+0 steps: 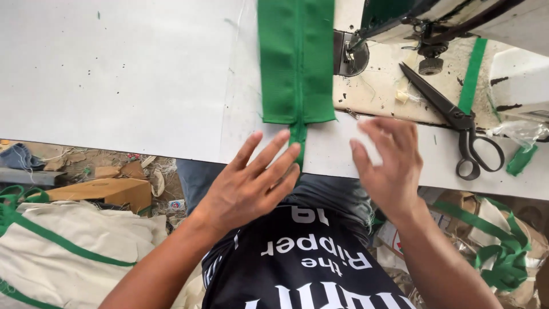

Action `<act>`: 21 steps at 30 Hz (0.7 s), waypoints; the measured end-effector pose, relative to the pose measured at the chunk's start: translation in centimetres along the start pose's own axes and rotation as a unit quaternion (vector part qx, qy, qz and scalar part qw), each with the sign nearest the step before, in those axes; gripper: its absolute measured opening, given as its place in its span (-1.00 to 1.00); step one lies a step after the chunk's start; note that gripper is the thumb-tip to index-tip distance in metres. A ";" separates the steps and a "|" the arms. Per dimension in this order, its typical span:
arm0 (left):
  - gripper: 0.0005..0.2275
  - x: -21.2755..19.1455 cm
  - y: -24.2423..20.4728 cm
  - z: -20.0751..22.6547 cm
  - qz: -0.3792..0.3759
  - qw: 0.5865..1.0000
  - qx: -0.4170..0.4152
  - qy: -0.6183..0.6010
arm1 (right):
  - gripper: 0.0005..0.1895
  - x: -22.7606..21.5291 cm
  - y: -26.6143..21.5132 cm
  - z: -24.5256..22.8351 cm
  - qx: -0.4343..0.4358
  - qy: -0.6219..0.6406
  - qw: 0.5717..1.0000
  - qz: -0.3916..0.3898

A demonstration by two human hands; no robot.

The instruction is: The person aligns a green fabric strip with a zipper on a white table and uses a sewing machine to stitch them together. They then use scissors to trim the excess fabric and thread, and finally attach a metal zipper pull to the end of the zipper.

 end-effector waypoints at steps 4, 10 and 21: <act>-0.89 0.5 -1.1 1.2 0.095 0.995 0.002 -0.034 | -0.91 0.0 -2.3 -4.4 -0.046 0.083 0.995 -0.020; -0.91 1.0 0.2 1.5 0.135 0.990 -0.029 -0.032 | -0.93 2.2 -2.2 -6.3 -0.094 0.132 0.987 -0.002; -0.92 0.9 1.1 1.7 0.145 0.988 -0.035 -0.030 | -0.96 2.9 -1.9 -5.4 -0.160 0.078 0.984 0.006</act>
Point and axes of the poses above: each hand's wrist, its own y-axis towards the middle knuckle, its own x-axis out of the palm, z = x × y, the point moved 4 cm from there along y, towards the middle knuckle, and after that the axes turned 6 degrees about y, right-handed, at the moved point
